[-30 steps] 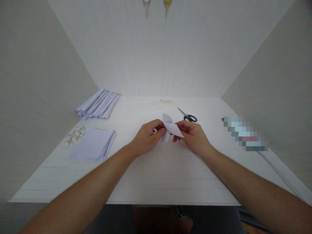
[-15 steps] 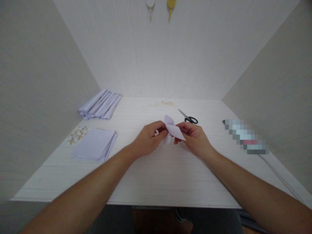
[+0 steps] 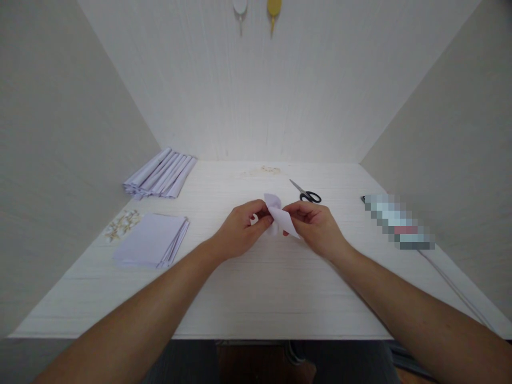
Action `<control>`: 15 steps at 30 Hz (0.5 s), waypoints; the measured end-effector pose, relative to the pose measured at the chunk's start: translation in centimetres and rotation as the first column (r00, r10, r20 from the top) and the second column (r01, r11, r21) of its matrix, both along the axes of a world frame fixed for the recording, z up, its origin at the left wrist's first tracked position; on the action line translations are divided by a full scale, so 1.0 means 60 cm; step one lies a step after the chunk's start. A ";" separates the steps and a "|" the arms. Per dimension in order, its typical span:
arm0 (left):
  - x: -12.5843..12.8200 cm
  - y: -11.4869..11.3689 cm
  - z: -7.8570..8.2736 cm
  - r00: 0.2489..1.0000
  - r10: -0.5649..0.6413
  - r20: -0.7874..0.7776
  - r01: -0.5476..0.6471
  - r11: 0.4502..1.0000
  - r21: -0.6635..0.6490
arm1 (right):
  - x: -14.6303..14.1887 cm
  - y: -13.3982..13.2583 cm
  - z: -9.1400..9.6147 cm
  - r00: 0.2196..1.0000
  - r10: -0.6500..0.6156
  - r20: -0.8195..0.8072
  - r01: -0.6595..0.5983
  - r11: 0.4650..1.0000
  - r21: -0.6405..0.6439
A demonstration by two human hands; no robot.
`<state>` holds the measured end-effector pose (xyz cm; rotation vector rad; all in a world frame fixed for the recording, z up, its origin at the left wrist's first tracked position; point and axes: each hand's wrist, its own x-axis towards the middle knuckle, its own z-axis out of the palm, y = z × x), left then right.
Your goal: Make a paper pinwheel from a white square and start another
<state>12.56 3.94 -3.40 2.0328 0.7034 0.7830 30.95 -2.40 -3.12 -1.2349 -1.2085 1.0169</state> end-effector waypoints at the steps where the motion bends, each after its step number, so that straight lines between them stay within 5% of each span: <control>1: 0.000 0.000 0.000 1.000 0.000 0.003 0.000 1.000 0.001 | 0.000 0.000 0.001 1.000 0.000 -0.005 0.000 1.000 -0.003; 15: 0.002 -0.001 0.004 0.996 0.012 0.084 -0.009 0.999 -0.034 | -0.002 -0.003 -0.002 0.998 -0.054 -0.019 0.054 0.998 0.013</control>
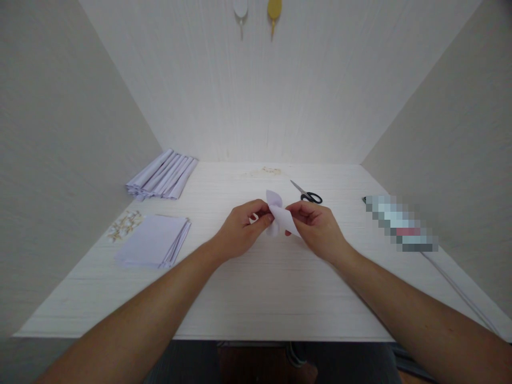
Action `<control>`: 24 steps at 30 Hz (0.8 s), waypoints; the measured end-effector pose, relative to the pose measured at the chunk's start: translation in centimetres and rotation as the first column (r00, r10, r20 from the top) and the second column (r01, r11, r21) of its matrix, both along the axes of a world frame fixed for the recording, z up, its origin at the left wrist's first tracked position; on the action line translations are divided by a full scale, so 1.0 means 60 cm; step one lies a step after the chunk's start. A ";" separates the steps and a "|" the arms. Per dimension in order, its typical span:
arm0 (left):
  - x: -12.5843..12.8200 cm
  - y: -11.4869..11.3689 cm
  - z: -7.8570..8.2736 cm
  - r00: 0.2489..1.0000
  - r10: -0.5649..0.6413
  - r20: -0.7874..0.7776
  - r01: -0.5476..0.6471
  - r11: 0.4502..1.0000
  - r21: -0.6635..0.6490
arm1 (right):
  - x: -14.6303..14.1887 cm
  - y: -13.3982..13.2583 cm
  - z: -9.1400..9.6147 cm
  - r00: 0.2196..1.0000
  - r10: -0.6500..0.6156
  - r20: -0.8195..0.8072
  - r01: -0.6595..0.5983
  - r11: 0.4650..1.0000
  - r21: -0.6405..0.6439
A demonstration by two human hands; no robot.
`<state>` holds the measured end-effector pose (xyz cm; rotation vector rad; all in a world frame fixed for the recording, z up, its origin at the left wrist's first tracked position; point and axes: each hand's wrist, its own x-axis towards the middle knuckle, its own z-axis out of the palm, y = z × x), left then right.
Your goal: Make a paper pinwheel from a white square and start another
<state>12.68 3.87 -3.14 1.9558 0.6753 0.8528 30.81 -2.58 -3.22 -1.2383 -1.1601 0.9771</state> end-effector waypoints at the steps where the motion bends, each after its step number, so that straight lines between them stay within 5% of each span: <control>1: 0.000 0.000 0.000 1.000 -0.002 0.002 0.002 1.000 -0.018 | 0.001 0.000 0.000 1.000 0.001 0.011 -0.001 1.000 0.006; 7: -0.001 0.000 0.002 1.000 0.003 0.023 -0.001 0.998 -0.059 | 0.003 -0.001 0.001 0.996 0.020 0.082 -0.022 1.000 0.020; 24: -0.003 -0.002 0.004 0.998 0.056 -0.015 -0.054 0.995 0.079 | 0.003 0.001 0.006 0.995 0.080 0.058 -0.080 0.997 -0.002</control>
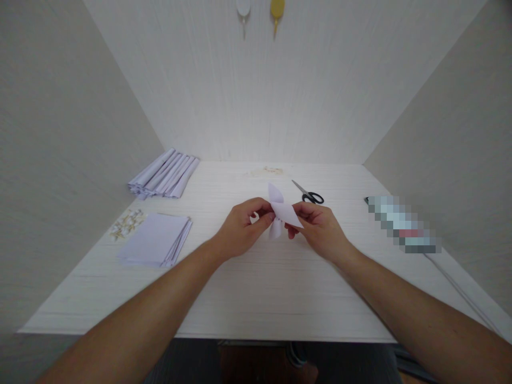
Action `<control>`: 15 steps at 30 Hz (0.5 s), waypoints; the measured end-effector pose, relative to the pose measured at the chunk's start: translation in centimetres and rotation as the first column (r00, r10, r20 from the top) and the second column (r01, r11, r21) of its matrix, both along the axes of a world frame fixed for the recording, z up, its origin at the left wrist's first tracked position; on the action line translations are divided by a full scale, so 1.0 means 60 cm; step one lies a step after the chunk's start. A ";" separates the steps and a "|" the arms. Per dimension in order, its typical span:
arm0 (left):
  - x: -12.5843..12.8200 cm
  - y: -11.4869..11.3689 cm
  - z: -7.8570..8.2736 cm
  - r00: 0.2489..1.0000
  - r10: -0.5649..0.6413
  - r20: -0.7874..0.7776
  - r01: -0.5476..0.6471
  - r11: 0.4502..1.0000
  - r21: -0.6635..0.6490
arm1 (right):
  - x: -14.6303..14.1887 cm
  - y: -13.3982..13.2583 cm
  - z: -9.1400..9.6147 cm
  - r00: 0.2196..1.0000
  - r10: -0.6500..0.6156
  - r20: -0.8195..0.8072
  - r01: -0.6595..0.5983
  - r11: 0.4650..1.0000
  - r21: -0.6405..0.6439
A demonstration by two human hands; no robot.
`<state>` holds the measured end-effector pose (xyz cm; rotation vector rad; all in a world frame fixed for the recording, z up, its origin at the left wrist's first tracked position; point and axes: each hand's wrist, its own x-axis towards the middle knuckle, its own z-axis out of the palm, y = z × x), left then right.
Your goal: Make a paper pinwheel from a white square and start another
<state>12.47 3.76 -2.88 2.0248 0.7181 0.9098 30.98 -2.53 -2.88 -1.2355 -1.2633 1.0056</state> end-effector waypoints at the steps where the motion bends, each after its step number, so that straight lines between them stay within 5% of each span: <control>1: 0.000 0.000 0.001 1.000 0.019 -0.002 -0.019 1.000 0.014 | 0.000 0.000 -0.001 1.000 0.000 0.003 0.000 1.000 0.000; 15: -0.003 0.003 -0.006 1.000 0.019 -0.003 -0.019 0.993 0.118 | 0.000 0.002 -0.003 1.000 0.009 -0.026 -0.011 0.998 -0.060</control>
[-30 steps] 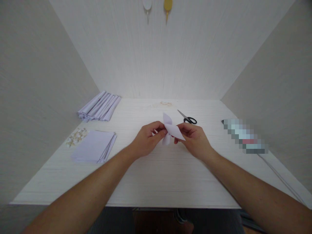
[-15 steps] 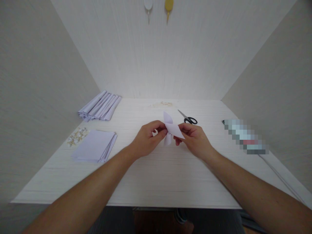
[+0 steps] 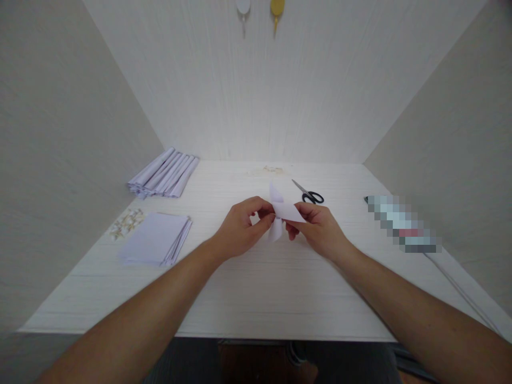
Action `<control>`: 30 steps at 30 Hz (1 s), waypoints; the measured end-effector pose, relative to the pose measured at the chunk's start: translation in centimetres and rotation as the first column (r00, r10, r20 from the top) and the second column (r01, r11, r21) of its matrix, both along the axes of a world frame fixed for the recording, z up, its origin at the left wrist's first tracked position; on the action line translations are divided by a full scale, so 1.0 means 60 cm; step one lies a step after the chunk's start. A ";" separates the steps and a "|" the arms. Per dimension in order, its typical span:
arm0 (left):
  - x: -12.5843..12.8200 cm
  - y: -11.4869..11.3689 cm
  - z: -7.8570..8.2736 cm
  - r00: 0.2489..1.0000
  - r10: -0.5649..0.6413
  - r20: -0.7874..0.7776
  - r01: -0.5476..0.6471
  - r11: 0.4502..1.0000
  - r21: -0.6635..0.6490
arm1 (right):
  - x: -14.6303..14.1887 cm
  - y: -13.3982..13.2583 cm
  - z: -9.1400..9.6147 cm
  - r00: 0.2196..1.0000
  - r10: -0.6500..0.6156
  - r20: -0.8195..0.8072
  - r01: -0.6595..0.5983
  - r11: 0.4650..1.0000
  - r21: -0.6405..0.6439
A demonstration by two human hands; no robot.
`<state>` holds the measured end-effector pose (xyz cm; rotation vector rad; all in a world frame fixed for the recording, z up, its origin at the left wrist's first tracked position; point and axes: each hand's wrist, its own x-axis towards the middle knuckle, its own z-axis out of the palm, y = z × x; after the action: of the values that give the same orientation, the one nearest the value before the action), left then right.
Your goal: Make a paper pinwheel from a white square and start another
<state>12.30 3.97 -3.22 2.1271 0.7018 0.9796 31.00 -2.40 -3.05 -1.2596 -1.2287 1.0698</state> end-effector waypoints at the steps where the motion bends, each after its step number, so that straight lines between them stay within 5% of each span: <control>1: 0.000 0.000 -0.001 1.000 -0.002 0.003 0.002 1.000 -0.002 | 0.000 0.000 0.000 1.000 0.002 0.003 -0.002 1.000 -0.001; 30: 0.001 0.002 0.001 0.996 -0.088 -0.001 0.088 0.995 0.051 | -0.004 -0.006 0.005 0.995 0.012 0.104 -0.009 0.999 -0.033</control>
<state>12.34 4.12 -3.16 2.1817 0.5827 0.9608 30.76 -2.77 -2.77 -1.3487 -1.3022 1.0464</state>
